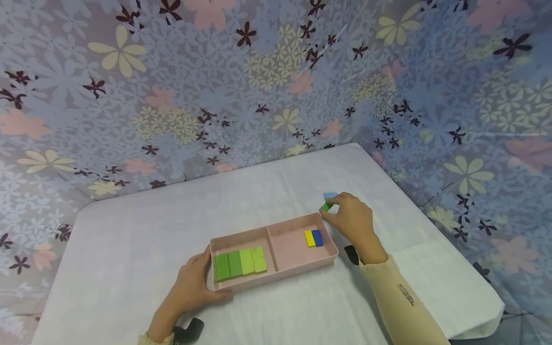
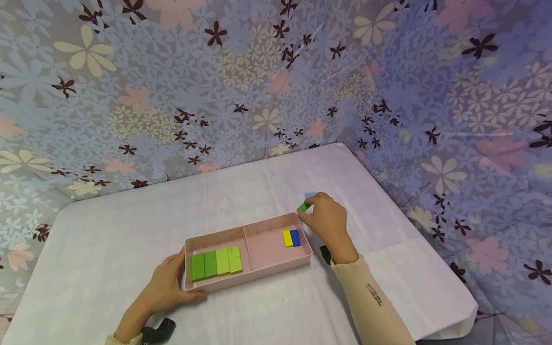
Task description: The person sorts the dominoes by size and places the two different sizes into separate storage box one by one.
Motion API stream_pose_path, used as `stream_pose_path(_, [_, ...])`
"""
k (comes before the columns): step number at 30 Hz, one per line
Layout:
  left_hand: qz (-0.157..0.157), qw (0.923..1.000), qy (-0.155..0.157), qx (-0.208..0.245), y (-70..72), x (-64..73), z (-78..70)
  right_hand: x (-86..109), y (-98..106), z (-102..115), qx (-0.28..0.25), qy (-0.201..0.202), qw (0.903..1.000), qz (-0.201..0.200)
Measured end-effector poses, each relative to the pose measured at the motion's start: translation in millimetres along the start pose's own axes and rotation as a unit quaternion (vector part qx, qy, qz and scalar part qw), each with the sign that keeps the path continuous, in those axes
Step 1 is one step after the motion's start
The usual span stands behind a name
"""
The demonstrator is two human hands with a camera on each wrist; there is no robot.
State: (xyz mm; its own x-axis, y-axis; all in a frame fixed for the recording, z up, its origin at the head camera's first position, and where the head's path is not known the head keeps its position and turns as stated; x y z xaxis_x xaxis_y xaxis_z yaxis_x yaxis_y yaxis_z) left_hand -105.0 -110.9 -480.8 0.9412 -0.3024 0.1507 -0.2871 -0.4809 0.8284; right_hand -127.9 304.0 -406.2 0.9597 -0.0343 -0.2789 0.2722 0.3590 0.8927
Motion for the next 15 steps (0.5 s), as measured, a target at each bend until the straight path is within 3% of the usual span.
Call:
stream_pose_path(11, [-0.016, 0.9996, -0.021, -0.004, -1.6, 1.0, 0.2, 20.6, 11.9, 10.9, 0.043, 0.051, 0.9966, -0.049])
stream_pose_path(15, [-0.020, 0.9995, -0.026, -0.002, -1.8, 1.5, -0.4, 27.6, 13.2, 13.6, 0.037, 0.071, 0.9950, -0.059])
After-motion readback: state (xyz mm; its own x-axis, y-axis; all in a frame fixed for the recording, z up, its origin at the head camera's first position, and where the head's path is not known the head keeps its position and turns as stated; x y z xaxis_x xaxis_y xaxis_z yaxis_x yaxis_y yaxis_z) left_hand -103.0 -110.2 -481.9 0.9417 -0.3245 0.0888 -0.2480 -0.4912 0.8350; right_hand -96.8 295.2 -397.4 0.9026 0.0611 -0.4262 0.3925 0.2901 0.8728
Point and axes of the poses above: each hand's wrist, its own x-axis away from the middle knuckle, its own y-axis out of the back of the hand, z = x × y, the point moved 3 cm from there along -x, towards the middle knuckle, and after that the axes turned 6 degrees about y, right-handed, at the moved point
